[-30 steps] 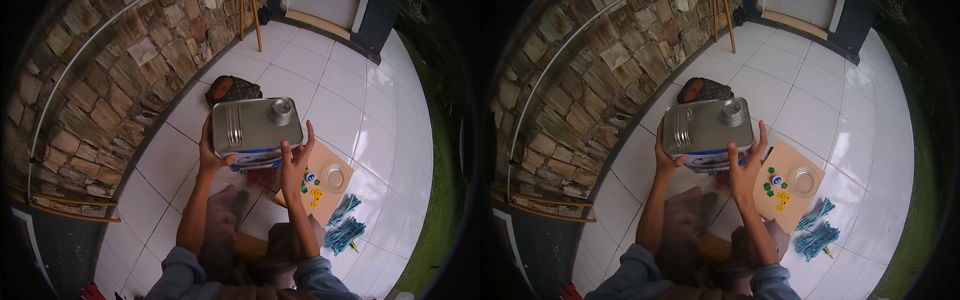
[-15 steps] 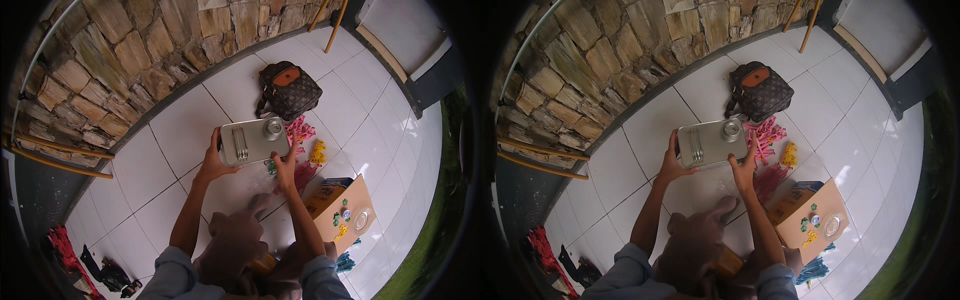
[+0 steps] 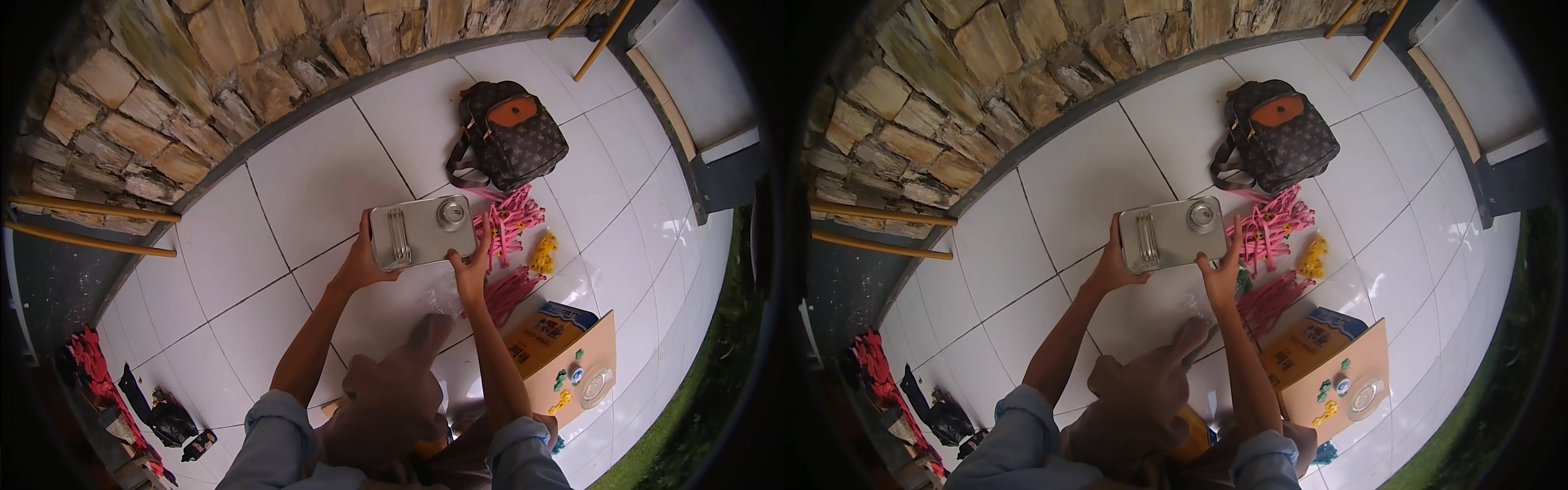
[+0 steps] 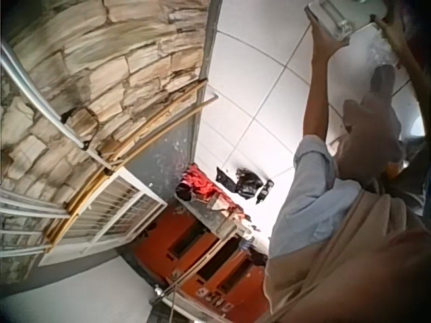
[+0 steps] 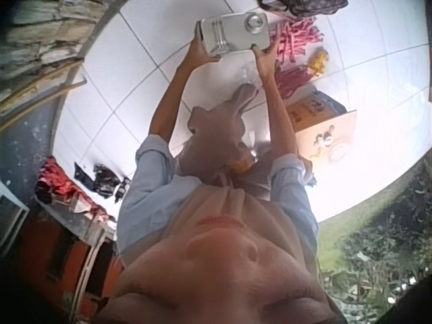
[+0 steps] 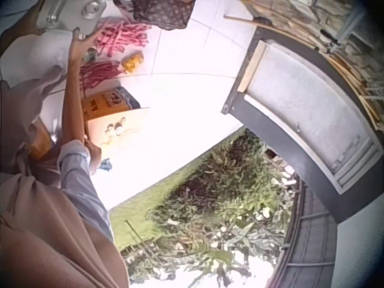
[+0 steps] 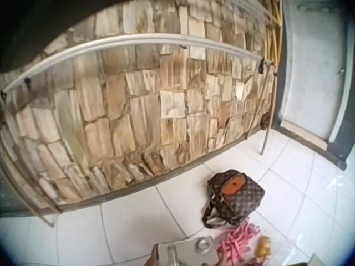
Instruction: The person applies adhesive from a metal can onto the back of star-shaped decorations and then attaches the decorations onto a pink strap.
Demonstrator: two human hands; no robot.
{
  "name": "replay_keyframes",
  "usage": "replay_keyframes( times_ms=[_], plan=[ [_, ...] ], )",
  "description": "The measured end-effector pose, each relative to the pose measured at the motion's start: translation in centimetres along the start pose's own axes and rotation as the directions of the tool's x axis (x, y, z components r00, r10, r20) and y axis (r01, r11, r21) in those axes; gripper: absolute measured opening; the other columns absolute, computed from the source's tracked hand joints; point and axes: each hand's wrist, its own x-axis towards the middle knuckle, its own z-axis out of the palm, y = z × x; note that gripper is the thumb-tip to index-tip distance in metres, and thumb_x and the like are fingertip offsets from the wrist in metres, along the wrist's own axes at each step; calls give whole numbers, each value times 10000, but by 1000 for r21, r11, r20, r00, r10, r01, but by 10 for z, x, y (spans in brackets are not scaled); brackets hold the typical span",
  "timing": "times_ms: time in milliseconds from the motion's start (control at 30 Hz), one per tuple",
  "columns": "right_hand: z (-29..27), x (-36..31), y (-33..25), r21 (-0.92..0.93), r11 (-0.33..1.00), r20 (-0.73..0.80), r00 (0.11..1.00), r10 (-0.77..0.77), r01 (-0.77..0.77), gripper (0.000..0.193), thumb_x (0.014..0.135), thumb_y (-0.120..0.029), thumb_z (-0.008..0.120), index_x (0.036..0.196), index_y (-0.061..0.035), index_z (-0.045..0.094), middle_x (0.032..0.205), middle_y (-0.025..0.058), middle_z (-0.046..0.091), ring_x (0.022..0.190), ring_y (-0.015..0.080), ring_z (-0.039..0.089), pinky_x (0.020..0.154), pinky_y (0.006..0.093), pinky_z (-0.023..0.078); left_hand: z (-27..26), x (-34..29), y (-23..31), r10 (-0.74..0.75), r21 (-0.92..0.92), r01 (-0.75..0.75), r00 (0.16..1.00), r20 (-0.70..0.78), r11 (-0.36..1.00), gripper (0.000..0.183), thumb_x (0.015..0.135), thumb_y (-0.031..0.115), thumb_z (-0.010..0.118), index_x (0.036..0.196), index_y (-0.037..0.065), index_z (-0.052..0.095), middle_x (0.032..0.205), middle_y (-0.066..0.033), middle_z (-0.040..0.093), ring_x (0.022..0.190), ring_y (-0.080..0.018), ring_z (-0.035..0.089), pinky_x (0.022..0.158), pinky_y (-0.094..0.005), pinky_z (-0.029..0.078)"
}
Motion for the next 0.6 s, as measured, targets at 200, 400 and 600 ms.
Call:
replay_keyframes(
  times_ms=[200, 400, 600],
  plan=[
    [1, -7, 15, 6, 999, 54, 997, 51, -51, 883, 660, 77, 546, 1404, -136, 121, 1274, 201, 394, 1094, 232, 460, 950, 327, 346, -6, -3, 0, -49, 0, 49, 997, 57, 999, 1158, 517, 168, 800, 1348, 42, 4, 1233, -210, 424, 1123, -343, 462, 949, -389, 375],
    [-1, -4, 28, -214, 969, 38, 993, -116, 121, 861, 711, 21, 565, 1406, -138, 82, 1336, 268, 289, 1209, 317, 381, 983, 368, 322, -14, -8, 16, -118, 147, 100, 986, 119, 984, 1176, 529, 223, 811, 1363, 9, 9, 1319, -234, 321, 1237, -346, 335, 1021, -435, 281],
    [-68, -23, -49, -478, 870, 349, 935, 58, 124, 617, 786, -84, 609, 1324, -85, 308, 1271, 215, 421, 1156, 316, 459, 937, 363, 383, -25, 0, 105, -181, 725, 120, 983, 7, 678, 1021, 682, 394, 713, 1376, -11, 83, 1402, -242, 181, 1307, -334, 214, 1064, -484, 175]
  ],
)
